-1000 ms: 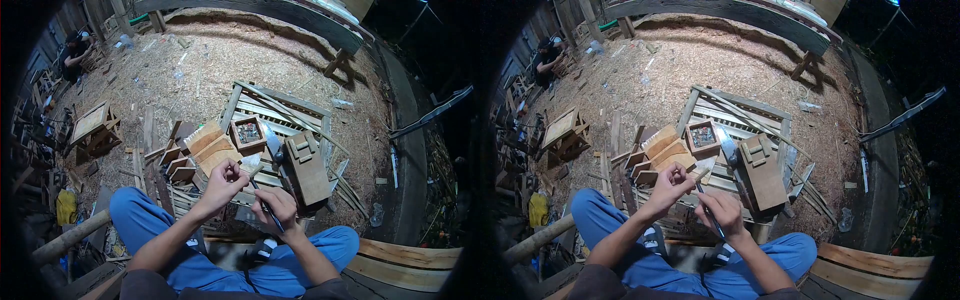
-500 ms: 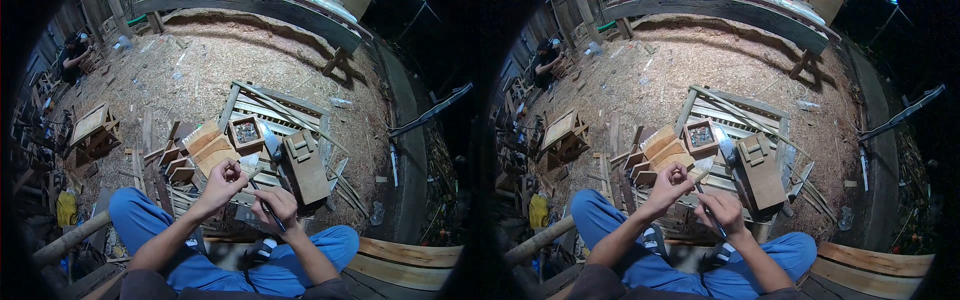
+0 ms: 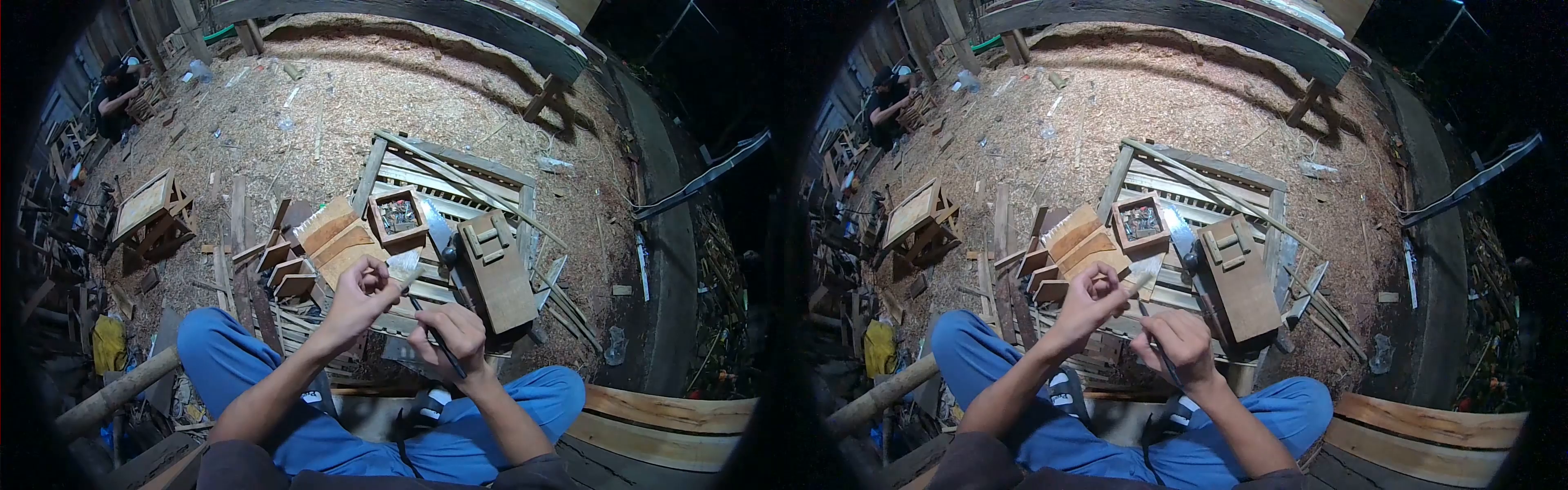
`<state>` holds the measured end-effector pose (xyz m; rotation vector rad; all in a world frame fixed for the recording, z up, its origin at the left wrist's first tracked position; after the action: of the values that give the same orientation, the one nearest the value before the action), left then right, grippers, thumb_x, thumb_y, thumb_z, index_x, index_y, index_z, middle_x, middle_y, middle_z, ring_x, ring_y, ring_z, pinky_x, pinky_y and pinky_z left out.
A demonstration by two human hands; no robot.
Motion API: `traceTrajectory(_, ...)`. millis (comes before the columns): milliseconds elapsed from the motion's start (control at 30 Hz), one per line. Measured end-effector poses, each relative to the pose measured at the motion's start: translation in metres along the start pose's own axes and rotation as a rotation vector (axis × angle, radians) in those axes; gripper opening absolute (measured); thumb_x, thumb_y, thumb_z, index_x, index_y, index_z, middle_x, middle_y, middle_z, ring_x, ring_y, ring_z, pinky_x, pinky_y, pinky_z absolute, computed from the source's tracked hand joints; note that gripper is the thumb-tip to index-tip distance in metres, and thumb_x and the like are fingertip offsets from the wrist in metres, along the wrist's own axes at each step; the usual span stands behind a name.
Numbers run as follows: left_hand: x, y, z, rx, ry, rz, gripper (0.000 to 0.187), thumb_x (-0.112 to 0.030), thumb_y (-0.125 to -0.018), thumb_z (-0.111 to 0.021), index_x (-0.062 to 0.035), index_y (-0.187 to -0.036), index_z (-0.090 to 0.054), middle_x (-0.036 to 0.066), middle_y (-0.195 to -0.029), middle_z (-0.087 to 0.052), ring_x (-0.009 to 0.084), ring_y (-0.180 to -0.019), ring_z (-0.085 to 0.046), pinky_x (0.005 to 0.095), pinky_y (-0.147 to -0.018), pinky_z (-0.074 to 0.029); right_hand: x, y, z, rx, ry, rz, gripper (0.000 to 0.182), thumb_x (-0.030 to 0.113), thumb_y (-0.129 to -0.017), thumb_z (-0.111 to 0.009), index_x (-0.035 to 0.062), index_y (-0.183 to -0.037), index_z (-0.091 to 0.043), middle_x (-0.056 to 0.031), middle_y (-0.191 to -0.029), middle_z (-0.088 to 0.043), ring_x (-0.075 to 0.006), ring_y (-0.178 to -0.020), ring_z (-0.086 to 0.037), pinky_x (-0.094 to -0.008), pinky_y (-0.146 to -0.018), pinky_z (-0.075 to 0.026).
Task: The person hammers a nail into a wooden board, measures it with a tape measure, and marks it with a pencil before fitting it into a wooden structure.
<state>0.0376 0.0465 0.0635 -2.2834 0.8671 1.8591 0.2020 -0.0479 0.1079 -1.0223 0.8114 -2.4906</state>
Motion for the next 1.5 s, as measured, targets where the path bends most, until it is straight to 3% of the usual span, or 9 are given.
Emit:
traceTrajectory(133, -0.012, -0.003, 0.012, -0.026, 0.043, -0.080, 0.021, -0.004, -0.096, -0.073, -0.0053, -0.106, -0.055, 0.002, -0.087, -0.065, 0.0087, -0.076, -0.064, 0.0237, -0.069, -0.052, -0.014, 0.009, -0.002, 0.007, 0.007, -0.084, 0.018, 0.003, -0.075, -0.079, -0.0002, -0.090, -0.070, -0.0132, -0.078, -0.070, -0.0316, -0.071, -0.071, -0.0405, -0.067, -0.058)
traceTrajectory(267, -0.009, -0.001, 0.007, -0.022, 0.050, -0.022, 0.023, -0.003, -0.096, -0.073, -0.0051, -0.108, -0.055, 0.003, -0.089, -0.066, 0.0111, -0.079, -0.068, 0.0246, -0.068, -0.053, -0.013, 0.006, -0.003, -0.005, 0.012, -0.065, 0.017, 0.001, -0.075, -0.077, -0.0003, -0.090, -0.070, -0.0136, -0.077, -0.069, -0.0319, -0.070, -0.070, -0.0400, -0.065, -0.057)
traceTrajectory(367, -0.007, -0.001, 0.005, -0.012, 0.037, -0.011, 0.024, -0.005, -0.096, -0.074, -0.0054, -0.110, -0.054, 0.003, -0.089, -0.066, 0.0114, -0.080, -0.069, 0.0244, -0.069, -0.053, 0.000, 0.002, 0.000, -0.053, -0.023, 0.038, 0.027, 0.003, -0.076, -0.081, 0.0007, -0.100, -0.071, -0.0118, -0.083, -0.070, -0.0293, -0.073, -0.070, -0.0386, -0.065, -0.055)
traceTrajectory(500, -0.002, -0.001, 0.007, 0.000, 0.013, -0.022, 0.027, -0.006, -0.096, -0.075, -0.0052, -0.113, -0.054, 0.003, -0.089, -0.066, 0.0102, -0.077, -0.067, 0.0243, -0.069, -0.053, 0.004, 0.000, 0.000, -0.033, -0.018, 0.040, 0.027, -0.002, -0.075, -0.077, 0.0000, -0.101, -0.071, -0.0139, -0.085, -0.072, -0.0292, -0.073, -0.072, -0.0374, -0.066, -0.058)
traceTrajectory(567, -0.004, 0.002, 0.004, 0.001, 0.009, -0.018, 0.028, -0.005, -0.095, -0.075, -0.0048, -0.114, -0.054, 0.003, -0.090, -0.066, 0.0097, -0.077, -0.066, 0.0241, -0.069, -0.053, 0.001, 0.004, -0.003, -0.039, -0.019, 0.045, 0.032, 0.005, -0.076, -0.083, 0.0017, -0.106, -0.070, -0.0120, -0.086, -0.071, -0.0294, -0.075, -0.071, -0.0386, -0.067, -0.055)
traceTrajectory(800, -0.006, 0.005, -0.001, 0.022, -0.091, -0.023, 0.031, -0.004, -0.093, -0.074, -0.0040, -0.117, -0.054, 0.005, -0.092, -0.069, 0.0090, -0.078, -0.066, 0.0231, -0.069, -0.052, 0.001, 0.007, -0.004, -0.016, -0.034, 0.043, 0.034, 0.006, -0.075, -0.084, 0.0016, -0.106, -0.071, -0.0120, -0.088, -0.071, -0.0299, -0.078, -0.072, -0.0386, -0.069, -0.057)
traceTrajectory(900, -0.002, 0.003, -0.002, 0.021, -0.104, -0.110, 0.030, -0.006, -0.094, -0.074, -0.0045, -0.117, -0.054, 0.006, -0.091, -0.069, 0.0096, -0.079, -0.067, 0.0231, -0.070, -0.053, 0.001, 0.007, -0.003, -0.017, -0.018, 0.038, 0.034, 0.007, -0.075, -0.085, 0.0013, -0.106, -0.071, -0.0119, -0.089, -0.072, -0.0304, -0.078, -0.072, -0.0395, -0.069, -0.057)
traceTrajectory(1200, -0.026, -0.002, 0.019, -0.061, 0.083, -0.096, 0.028, -0.006, -0.097, -0.073, -0.0051, -0.117, -0.054, 0.006, -0.091, -0.069, 0.0125, -0.083, -0.071, 0.0247, -0.072, -0.056, -0.012, 0.008, -0.006, 0.012, -0.005, -0.066, 0.020, 0.002, -0.076, -0.080, 0.0002, -0.093, -0.071, -0.0138, -0.080, -0.071, -0.0311, -0.075, -0.073, -0.0393, -0.068, -0.058)
traceTrajectory(1500, -0.016, 0.002, 0.012, 0.009, 0.030, 0.008, 0.029, -0.007, -0.099, -0.071, -0.0045, -0.122, -0.055, 0.006, -0.093, -0.072, 0.0116, -0.083, -0.070, 0.0247, -0.072, -0.054, 0.007, 0.006, -0.002, -0.051, -0.033, 0.059, 0.028, 0.002, -0.080, -0.080, 0.0002, -0.106, -0.071, -0.0119, -0.087, -0.072, -0.0274, -0.077, -0.073, -0.0372, -0.069, -0.058)
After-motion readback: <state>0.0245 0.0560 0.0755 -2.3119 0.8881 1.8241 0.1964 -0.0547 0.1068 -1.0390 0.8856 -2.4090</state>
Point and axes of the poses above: each hand's wrist, its own y-axis away from the middle knuckle, its own z-axis out of the back of the hand, x = y × z, the point moved 3 cm from there along -y, towards the middle knuckle
